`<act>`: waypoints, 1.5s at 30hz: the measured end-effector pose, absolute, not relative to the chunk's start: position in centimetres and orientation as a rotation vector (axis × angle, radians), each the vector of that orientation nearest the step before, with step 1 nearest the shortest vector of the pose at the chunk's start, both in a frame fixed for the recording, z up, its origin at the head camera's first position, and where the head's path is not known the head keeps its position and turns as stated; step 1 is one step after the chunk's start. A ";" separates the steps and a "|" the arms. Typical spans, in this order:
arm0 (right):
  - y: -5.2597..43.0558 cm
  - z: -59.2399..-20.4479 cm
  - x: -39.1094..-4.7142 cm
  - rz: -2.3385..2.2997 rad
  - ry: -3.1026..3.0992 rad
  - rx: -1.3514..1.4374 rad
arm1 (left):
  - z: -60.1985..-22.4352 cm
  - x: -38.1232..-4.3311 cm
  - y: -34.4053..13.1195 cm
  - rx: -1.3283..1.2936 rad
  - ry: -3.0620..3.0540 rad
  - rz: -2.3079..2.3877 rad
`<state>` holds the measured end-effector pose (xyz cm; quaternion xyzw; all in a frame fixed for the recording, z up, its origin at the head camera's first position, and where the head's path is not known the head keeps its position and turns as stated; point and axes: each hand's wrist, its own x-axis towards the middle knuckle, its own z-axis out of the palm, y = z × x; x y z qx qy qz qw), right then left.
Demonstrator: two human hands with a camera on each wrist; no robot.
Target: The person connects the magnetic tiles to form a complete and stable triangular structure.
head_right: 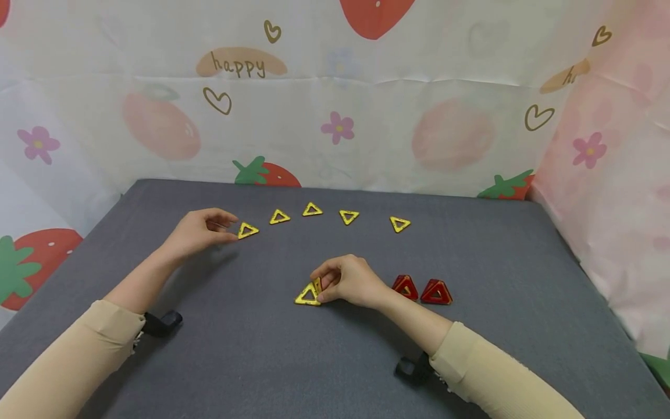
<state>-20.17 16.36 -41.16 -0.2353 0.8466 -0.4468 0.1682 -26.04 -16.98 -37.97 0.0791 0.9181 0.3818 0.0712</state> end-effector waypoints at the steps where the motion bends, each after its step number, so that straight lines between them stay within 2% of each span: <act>1: 16.4 -41.2 -20.2 -1.270 2.409 -0.670 | -38.0 -26.4 -17.7 0.191 2.755 1.163; 11: 16.3 -41.2 -20.2 -1.265 2.416 -0.676 | -39.4 -28.9 -22.5 -0.082 2.607 1.348; 21: 16.3 -41.2 -20.2 -1.267 2.409 -0.681 | -40.4 -29.7 -23.3 0.036 2.626 1.081; 45: 16.4 -41.2 -20.2 -1.268 2.404 -0.672 | -41.0 -29.7 -23.1 0.036 2.734 1.036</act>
